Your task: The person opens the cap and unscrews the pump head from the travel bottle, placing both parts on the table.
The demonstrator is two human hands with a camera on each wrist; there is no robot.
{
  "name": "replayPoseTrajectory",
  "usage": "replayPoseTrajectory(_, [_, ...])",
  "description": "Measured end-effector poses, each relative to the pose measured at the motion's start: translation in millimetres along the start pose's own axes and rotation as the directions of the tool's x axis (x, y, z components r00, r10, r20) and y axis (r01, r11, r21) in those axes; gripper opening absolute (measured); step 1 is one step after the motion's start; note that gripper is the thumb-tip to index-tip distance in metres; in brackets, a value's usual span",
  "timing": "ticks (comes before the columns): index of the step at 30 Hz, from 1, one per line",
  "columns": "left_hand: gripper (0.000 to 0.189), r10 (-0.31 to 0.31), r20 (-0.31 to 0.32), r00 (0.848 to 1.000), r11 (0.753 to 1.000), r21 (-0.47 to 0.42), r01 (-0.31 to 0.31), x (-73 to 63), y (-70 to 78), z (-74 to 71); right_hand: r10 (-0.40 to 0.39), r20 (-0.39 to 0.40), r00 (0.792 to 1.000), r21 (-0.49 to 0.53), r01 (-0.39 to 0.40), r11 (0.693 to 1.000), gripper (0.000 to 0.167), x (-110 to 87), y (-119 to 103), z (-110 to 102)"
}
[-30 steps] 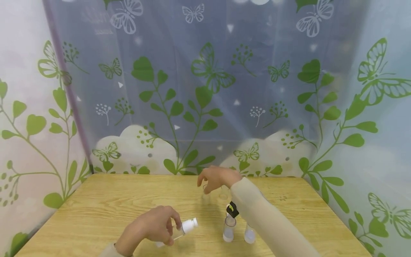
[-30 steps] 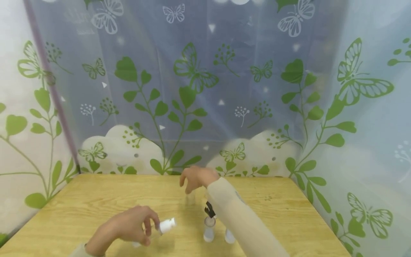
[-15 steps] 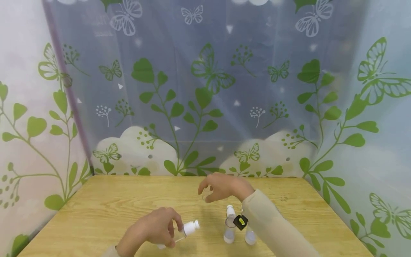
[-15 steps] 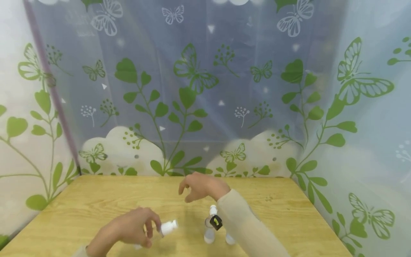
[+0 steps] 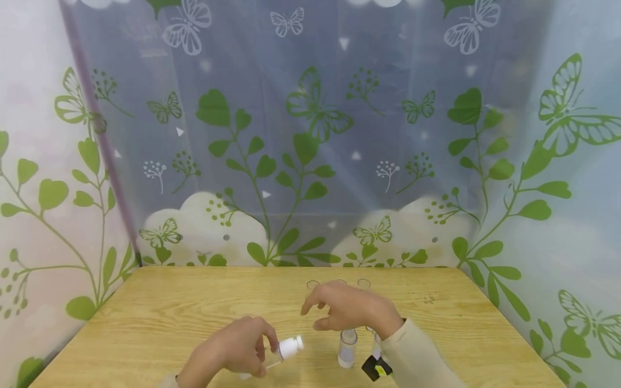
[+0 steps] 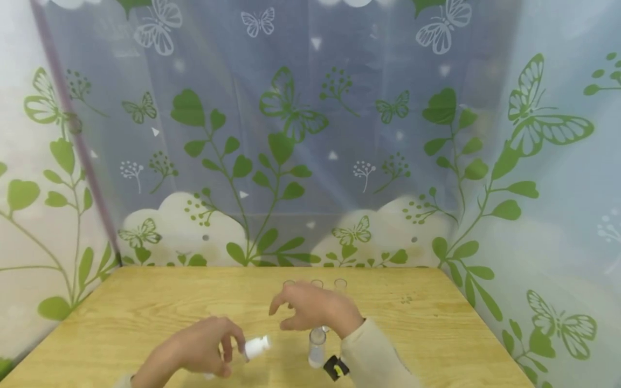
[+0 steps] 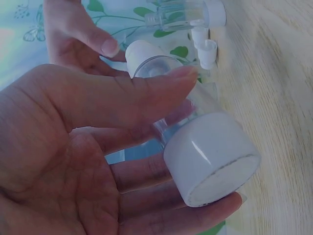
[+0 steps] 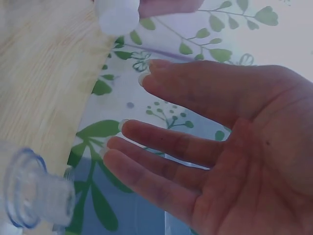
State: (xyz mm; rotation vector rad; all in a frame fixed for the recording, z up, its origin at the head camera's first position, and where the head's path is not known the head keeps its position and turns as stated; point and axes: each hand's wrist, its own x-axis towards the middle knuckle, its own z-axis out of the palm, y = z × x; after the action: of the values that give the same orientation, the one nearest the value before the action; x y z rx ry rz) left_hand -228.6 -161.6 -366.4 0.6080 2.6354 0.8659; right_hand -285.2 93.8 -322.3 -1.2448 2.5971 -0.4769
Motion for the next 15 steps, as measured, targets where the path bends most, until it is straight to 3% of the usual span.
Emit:
replayPoseTrajectory(9, [0.031,0.004,0.000,1.000,1.000,0.025,-0.004,2.0,1.7,5.1,-0.071,-0.031,0.997,0.093,0.073,0.993,0.027,-12.6,-4,15])
replayPoseTrajectory(15, [0.031,-0.014,0.015,1.000,1.000,0.014,0.013,4.0,1.8,5.5,-0.063,-0.012,0.998,0.122,0.064,0.990,0.029,-13.3,-10,22])
